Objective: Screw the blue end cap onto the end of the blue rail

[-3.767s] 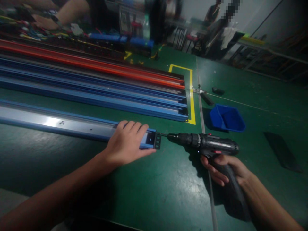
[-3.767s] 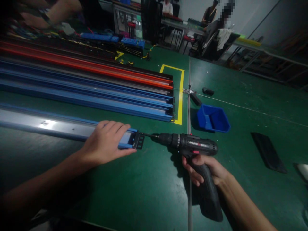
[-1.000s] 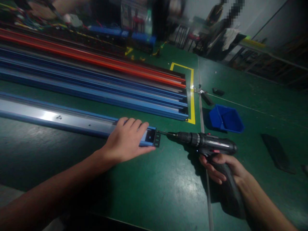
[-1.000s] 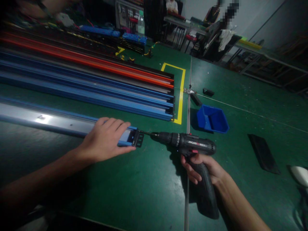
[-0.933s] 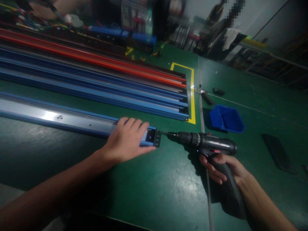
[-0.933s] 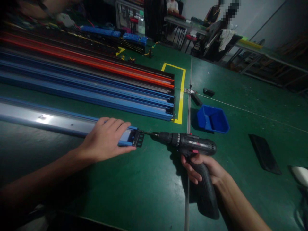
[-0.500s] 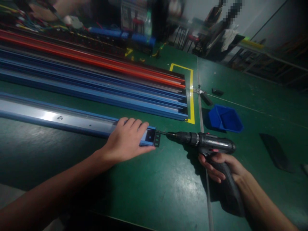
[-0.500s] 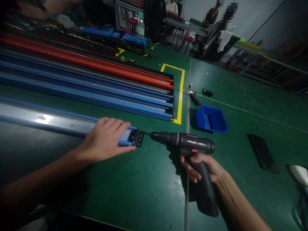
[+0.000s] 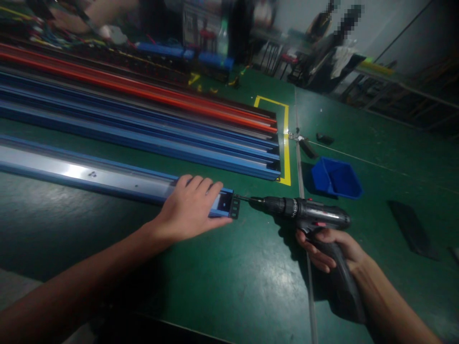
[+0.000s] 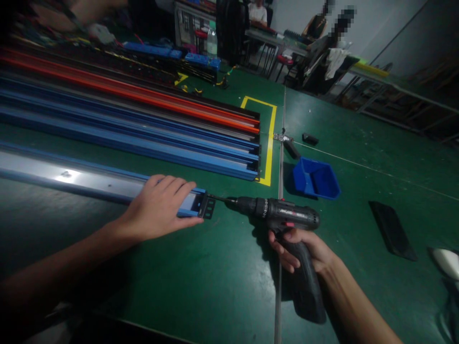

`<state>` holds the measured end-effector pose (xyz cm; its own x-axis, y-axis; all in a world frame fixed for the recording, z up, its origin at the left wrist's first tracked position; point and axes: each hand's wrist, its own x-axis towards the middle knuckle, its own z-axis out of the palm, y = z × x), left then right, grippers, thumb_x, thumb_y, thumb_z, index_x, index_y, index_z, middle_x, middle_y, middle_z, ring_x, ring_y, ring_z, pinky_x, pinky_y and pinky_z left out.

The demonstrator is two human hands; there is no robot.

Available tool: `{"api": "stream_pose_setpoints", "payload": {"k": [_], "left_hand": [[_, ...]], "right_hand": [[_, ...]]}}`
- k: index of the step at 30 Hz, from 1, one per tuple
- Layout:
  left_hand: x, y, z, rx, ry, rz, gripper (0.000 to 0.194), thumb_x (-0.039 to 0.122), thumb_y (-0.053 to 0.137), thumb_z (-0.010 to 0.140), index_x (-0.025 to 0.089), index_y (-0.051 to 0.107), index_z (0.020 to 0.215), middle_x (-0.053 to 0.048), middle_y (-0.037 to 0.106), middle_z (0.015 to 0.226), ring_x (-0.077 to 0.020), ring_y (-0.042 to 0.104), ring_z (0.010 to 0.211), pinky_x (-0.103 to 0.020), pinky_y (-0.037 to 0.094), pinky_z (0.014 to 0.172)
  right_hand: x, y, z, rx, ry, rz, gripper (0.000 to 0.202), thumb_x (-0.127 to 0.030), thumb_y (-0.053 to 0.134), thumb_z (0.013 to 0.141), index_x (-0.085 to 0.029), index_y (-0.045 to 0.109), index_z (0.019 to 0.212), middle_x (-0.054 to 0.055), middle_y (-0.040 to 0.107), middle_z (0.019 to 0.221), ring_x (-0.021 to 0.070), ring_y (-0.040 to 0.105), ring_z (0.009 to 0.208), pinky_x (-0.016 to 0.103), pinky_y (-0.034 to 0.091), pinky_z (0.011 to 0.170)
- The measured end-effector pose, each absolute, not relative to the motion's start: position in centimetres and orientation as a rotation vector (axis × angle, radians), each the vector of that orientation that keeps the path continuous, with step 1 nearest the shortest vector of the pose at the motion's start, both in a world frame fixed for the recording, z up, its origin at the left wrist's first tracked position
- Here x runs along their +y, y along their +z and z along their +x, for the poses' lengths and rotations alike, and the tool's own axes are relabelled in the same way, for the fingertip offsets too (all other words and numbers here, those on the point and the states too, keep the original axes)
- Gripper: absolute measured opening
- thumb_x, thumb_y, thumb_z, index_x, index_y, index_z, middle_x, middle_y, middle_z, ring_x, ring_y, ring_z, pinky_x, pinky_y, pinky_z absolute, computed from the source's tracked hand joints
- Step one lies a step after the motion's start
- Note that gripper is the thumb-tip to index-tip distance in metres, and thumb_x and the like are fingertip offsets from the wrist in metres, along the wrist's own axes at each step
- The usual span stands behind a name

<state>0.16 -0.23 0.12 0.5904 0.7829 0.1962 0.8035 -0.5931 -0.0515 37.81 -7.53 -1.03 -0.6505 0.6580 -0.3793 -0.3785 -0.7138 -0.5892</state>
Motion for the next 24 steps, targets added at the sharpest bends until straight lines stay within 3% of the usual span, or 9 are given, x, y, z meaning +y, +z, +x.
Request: {"api": "stream_pose_setpoints", "payload": {"k": [24], "left_hand": [[-0.13,0.16,0.29,-1.359,-0.219,-2.672,0.080,0.080,0.034,0.083,0.014,0.056,0.124,-0.016,0.063,0.110,-0.0338,0.056,0.101,-0.048,0.037,0.088]], "right_hand": [[-7.63,-0.27,37.44,-0.622,2.292,-0.971,0.026,-0.028,0.065,0.082,-0.008,0.071,0.098,0.003,0.061,0.070,0.0039,0.045,0.039,0.020,0.051,0.045]]}}
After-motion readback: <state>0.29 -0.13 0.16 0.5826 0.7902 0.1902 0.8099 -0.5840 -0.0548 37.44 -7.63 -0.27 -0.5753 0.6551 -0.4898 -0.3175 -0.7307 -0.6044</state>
